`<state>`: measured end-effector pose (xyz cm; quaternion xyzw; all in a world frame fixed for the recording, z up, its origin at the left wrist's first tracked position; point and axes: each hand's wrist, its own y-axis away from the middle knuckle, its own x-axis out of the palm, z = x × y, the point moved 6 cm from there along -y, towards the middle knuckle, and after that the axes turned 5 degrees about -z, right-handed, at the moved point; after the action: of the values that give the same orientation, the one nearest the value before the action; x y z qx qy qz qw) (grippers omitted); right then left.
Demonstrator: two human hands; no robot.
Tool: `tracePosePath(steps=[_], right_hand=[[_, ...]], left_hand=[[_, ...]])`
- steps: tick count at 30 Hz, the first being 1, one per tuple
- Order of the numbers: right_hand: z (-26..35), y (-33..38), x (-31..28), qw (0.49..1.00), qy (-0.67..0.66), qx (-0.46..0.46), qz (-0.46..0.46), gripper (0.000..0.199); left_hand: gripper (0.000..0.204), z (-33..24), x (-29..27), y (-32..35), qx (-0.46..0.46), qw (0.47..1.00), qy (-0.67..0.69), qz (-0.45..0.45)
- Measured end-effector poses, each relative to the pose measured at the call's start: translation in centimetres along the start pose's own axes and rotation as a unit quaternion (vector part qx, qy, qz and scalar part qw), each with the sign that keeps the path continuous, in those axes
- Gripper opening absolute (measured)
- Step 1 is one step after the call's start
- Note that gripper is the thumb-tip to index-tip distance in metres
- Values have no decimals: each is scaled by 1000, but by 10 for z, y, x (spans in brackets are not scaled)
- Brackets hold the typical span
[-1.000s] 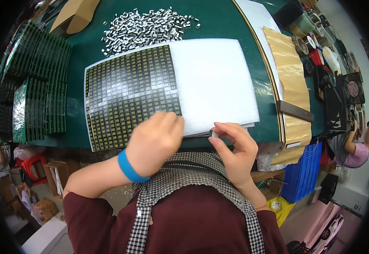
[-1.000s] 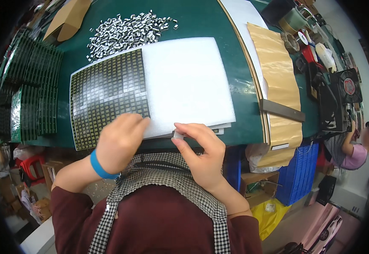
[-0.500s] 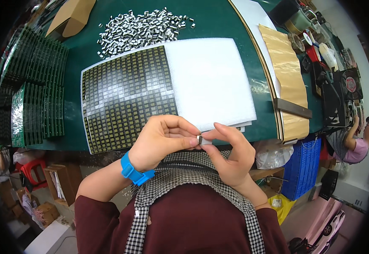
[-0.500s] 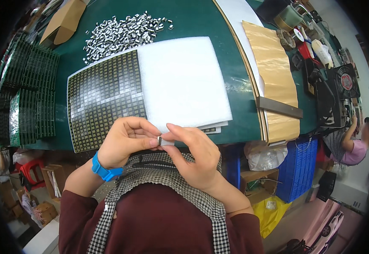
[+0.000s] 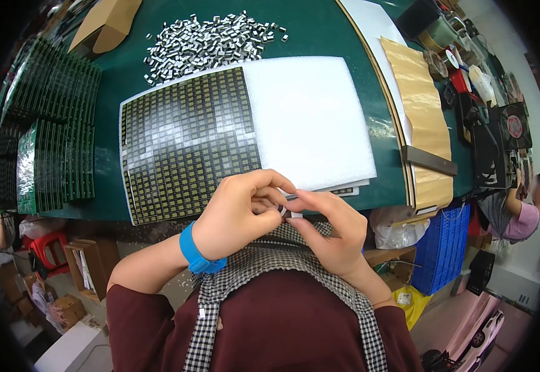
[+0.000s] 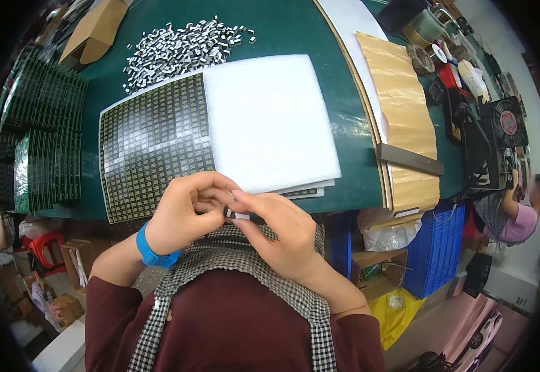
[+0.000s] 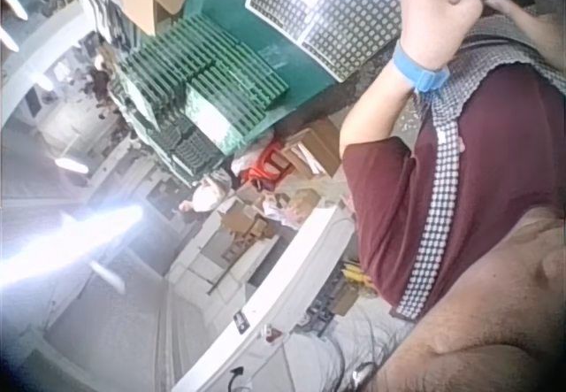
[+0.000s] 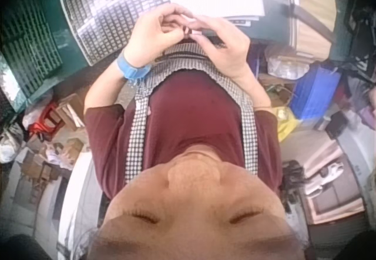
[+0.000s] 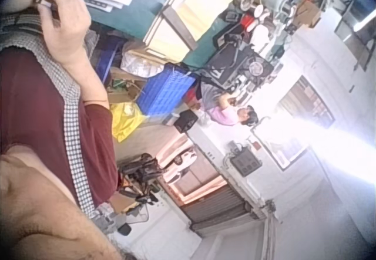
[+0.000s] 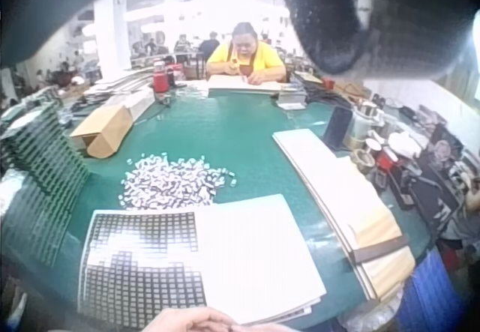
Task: The person picks up small silver rectangular components from a pile on a green table and places them onto a white foam sheet. They use a small black tool to press or adjust the components on the foam. The person repeats this process, handling the components one at a time.
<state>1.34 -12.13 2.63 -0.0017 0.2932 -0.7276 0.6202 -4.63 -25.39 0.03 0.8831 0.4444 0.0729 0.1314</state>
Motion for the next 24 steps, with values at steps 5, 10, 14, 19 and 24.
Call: tracePosePath(steps=[5,10,14,19,24], right_hand=[[-23,13,-3,980,-133,141,-41,31],[-29,13,0,962,-195,188,-16,20],[-34,11,6,944,-252,209,-36,19],[-35,14,6,942,-217,256,-21,20],[-34,13,1,952,-190,238,-41,26]], left_hand=[[26,-27,-46,-9,96,980,-76,-156],[35,-54,-47,1,291,843,-419,-172],[27,-29,-12,18,214,764,-605,-75],[27,-11,32,20,319,471,-796,-208],[25,-30,12,22,285,662,-682,-123]])
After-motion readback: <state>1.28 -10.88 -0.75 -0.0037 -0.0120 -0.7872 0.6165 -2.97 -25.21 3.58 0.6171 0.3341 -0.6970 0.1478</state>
